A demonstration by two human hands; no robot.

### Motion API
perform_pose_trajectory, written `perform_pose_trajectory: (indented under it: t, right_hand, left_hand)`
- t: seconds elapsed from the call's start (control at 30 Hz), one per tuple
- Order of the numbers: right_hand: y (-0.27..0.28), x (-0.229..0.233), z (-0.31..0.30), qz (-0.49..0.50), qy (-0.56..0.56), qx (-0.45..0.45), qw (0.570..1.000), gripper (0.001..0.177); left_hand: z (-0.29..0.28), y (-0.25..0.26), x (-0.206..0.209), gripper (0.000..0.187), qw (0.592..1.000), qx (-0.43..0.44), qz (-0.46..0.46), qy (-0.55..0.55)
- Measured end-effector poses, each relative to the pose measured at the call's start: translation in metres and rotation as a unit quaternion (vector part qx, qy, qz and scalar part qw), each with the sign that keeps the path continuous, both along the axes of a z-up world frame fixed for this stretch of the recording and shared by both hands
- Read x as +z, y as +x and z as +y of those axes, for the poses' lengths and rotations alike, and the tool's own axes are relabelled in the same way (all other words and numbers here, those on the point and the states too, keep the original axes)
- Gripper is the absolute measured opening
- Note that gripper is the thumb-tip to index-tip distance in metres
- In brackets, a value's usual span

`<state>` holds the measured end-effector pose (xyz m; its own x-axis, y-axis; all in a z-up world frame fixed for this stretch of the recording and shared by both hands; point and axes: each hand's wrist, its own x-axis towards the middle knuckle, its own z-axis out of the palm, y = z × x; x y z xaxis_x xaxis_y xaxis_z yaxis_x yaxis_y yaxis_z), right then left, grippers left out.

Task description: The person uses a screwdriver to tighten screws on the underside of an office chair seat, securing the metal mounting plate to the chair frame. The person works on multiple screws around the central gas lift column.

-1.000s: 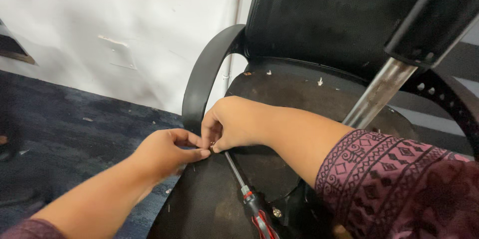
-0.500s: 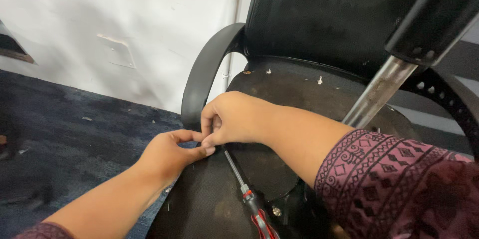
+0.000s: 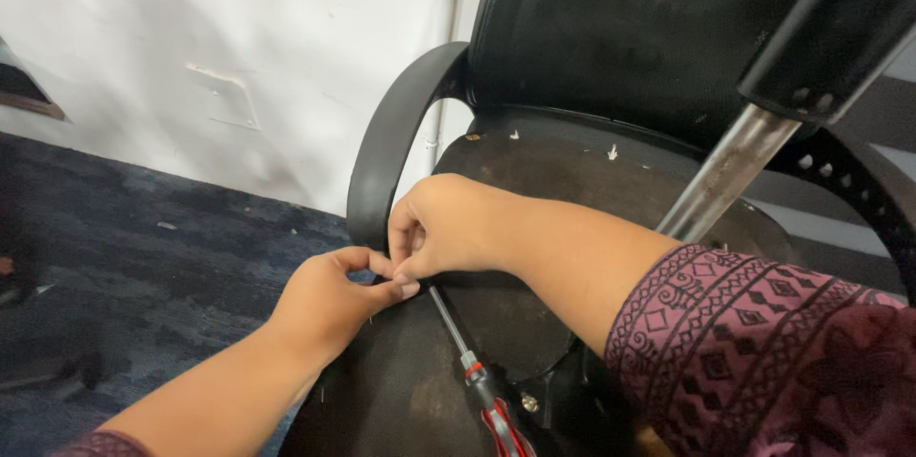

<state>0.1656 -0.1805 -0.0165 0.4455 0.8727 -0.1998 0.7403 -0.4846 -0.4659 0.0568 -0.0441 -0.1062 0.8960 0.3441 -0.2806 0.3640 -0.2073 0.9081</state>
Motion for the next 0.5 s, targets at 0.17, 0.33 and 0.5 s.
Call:
perform_pose_trajectory:
  t: [0.17,0.33,0.5]
  right_hand:
    - [0.003,-0.005,0.000,0.036,0.022,0.043,0.998,0.009]
    - [0.004,-0.003,0.000,0.038,0.038,0.018,0.998,0.017]
    - [0.000,-0.001,0.001,0.024,-0.044,-0.031,0.998,0.013]
  left_hand:
    - [0.003,0.001,0.007,0.024,0.997,0.008,0.038,-0.072]
    - [0.008,0.004,0.009,0.023,0.995,0.013,0.042,-0.087]
    - [0.011,0.006,0.005,0.027,0.997,0.015,0.038,-0.069]
